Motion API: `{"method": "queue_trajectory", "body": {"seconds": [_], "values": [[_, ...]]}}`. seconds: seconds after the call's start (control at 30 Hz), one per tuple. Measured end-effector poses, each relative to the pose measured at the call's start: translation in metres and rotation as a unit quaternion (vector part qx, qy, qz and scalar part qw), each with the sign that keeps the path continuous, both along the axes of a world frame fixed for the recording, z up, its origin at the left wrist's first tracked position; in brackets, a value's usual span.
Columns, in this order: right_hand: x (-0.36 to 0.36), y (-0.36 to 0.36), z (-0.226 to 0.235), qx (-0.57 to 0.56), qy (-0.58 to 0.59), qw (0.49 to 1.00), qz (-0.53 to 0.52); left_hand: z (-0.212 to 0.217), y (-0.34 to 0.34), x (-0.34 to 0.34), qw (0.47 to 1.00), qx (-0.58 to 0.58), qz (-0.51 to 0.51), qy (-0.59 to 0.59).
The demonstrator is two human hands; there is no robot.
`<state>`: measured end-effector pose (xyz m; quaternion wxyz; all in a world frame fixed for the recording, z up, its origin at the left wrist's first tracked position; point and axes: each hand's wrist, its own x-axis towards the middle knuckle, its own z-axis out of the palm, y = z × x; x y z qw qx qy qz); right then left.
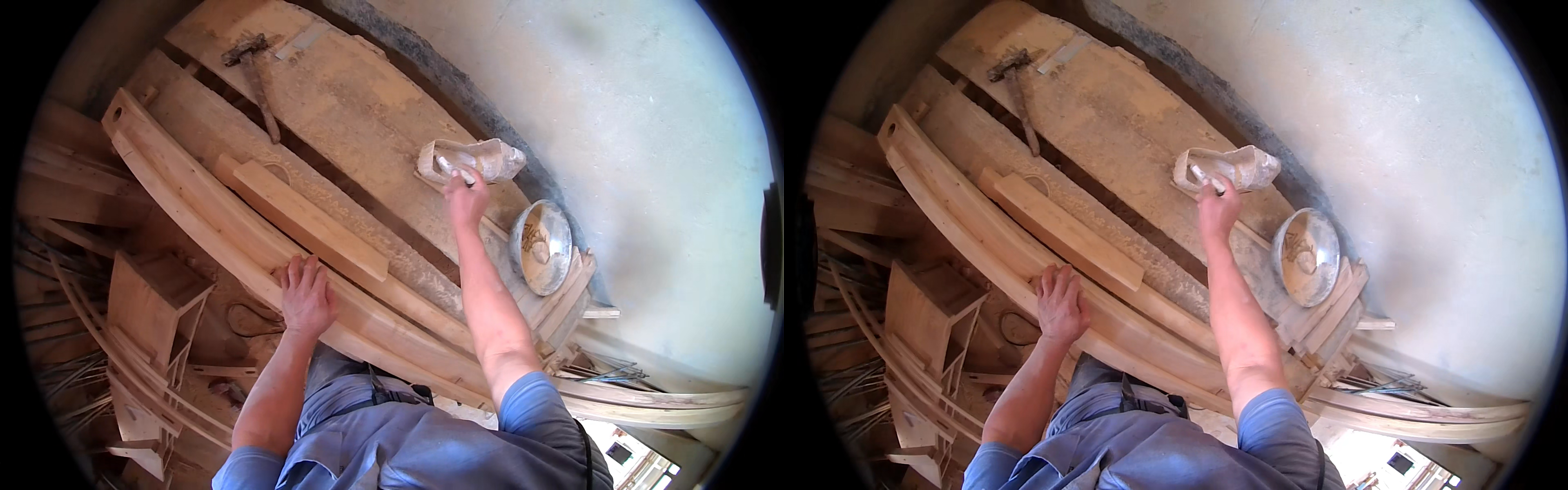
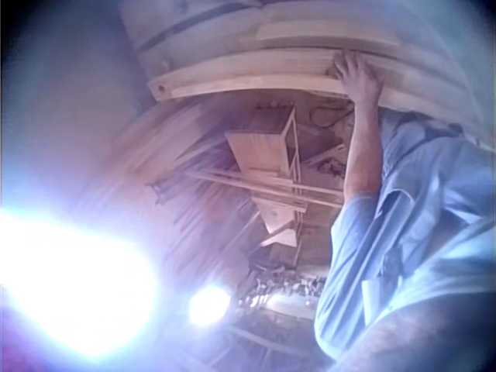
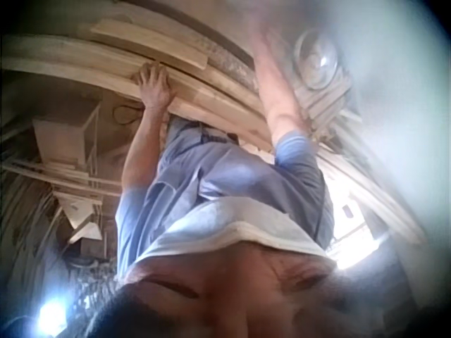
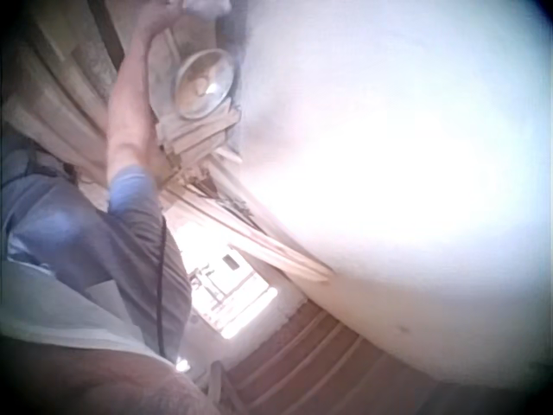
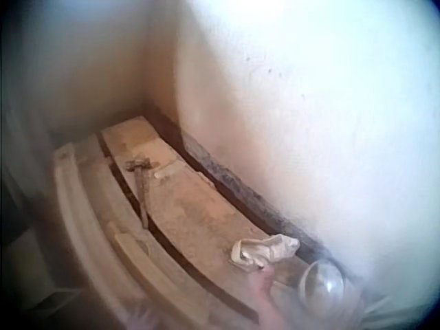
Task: The person walks through a cluttered workshop and selects a long wooden plank. They apply glue to the plank using a brush and then use a nail gun to fasten it to another piece of wood on a workbench.
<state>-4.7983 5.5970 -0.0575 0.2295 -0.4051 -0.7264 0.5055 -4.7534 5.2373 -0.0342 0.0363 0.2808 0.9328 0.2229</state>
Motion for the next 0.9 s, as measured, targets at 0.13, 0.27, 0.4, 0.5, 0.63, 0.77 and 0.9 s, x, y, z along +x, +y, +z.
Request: {"method": "queue_trajectory", "body": {"seconds": [0.13, 0.27, 0.4, 0.5, 0.63, 0.77, 0.9], "values": [[-0.005, 0.002, 0.006, -0.215, 0.101, 0.967, -0.094, 0.000, 0.000, 0.001, 1.000, 0.007, 0.001, 0.015], [0.000, 0.005, 0.000, -0.321, 0.126, 0.926, -0.151, 0.000, 0.000, 0.002, 1.000, 0.006, 0.004, 0.004], [0.004, 0.010, -0.016, -0.414, 0.170, 0.872, -0.197, -0.001, 0.000, 0.003, 1.000, 0.011, 0.009, 0.017], [0.005, 0.016, -0.029, -0.481, 0.206, 0.816, -0.245, -0.003, -0.002, 0.005, 0.999, 0.019, 0.021, 0.023], [0.014, 0.024, -0.044, -0.588, 0.279, 0.719, -0.244, -0.007, -0.005, 0.007, 0.999, 0.037, 0.028, 0.021], [0.014, 0.021, -0.058, -0.615, 0.288, 0.690, -0.251, -0.010, -0.009, 0.009, 0.998, 0.052, 0.033, 0.011], [0.022, 0.010, -0.053, -0.657, 0.280, 0.673, -0.193, -0.011, -0.010, 0.012, 0.999, 0.033, 0.037, 0.012]]}}
